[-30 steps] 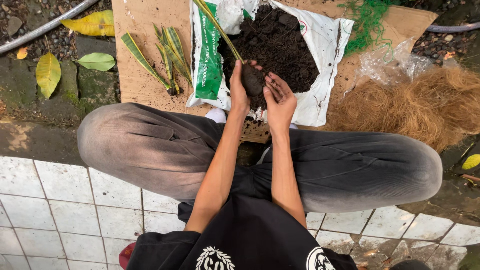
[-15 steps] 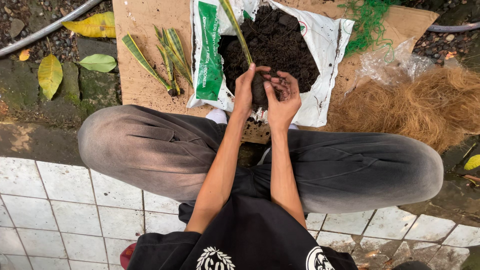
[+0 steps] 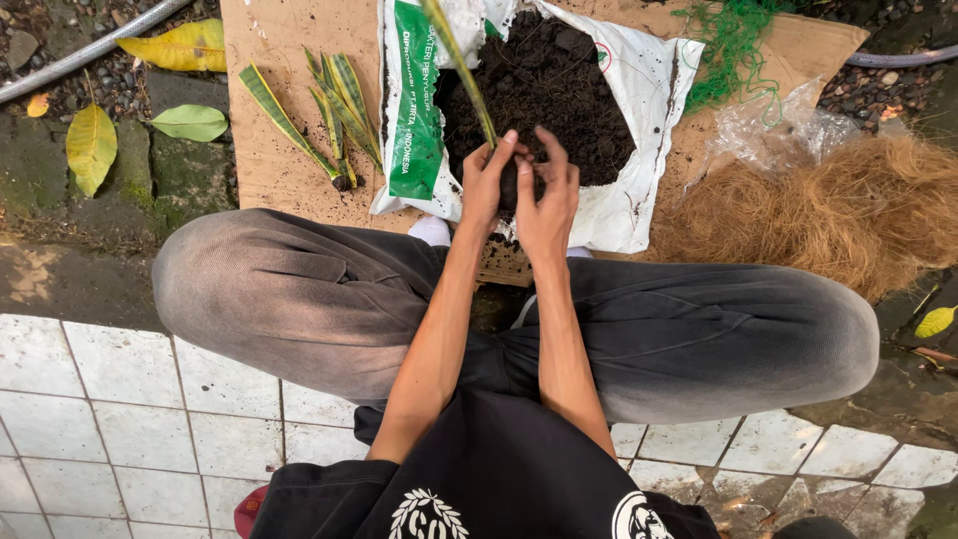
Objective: The person sits cross-legged and wraps a long plant cutting with soil taken from an open bag, repeatedly patting and shaping the soil around the base of the cutting to form a compact root ball.
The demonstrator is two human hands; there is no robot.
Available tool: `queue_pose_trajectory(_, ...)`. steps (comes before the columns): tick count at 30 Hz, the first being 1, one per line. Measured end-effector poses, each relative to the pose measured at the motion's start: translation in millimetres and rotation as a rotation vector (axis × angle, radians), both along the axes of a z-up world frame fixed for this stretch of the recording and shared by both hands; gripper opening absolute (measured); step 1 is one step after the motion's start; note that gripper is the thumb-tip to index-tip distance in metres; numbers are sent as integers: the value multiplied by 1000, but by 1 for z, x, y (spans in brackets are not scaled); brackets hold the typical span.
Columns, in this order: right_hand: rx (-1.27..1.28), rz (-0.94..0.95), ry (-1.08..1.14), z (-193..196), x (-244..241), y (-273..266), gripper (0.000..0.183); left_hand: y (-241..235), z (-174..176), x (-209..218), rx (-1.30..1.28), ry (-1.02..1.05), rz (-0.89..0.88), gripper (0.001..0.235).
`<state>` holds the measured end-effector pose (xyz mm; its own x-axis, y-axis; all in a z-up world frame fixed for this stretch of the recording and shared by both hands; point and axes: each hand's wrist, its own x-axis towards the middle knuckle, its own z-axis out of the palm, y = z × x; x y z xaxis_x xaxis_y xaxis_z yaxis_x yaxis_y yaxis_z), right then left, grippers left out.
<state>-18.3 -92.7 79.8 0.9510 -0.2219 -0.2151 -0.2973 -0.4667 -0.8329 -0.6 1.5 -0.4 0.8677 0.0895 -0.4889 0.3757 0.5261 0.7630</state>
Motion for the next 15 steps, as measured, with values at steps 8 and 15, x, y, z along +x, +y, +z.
queue_pose_trajectory(8,271,-51,-164,-16,-5,-6,54,-10,-1,2,137,10,9,31)
queue_pose_trajectory(15,601,-242,-8,-38,-3,-13,40,-13,0,6,68,-38,91,29)
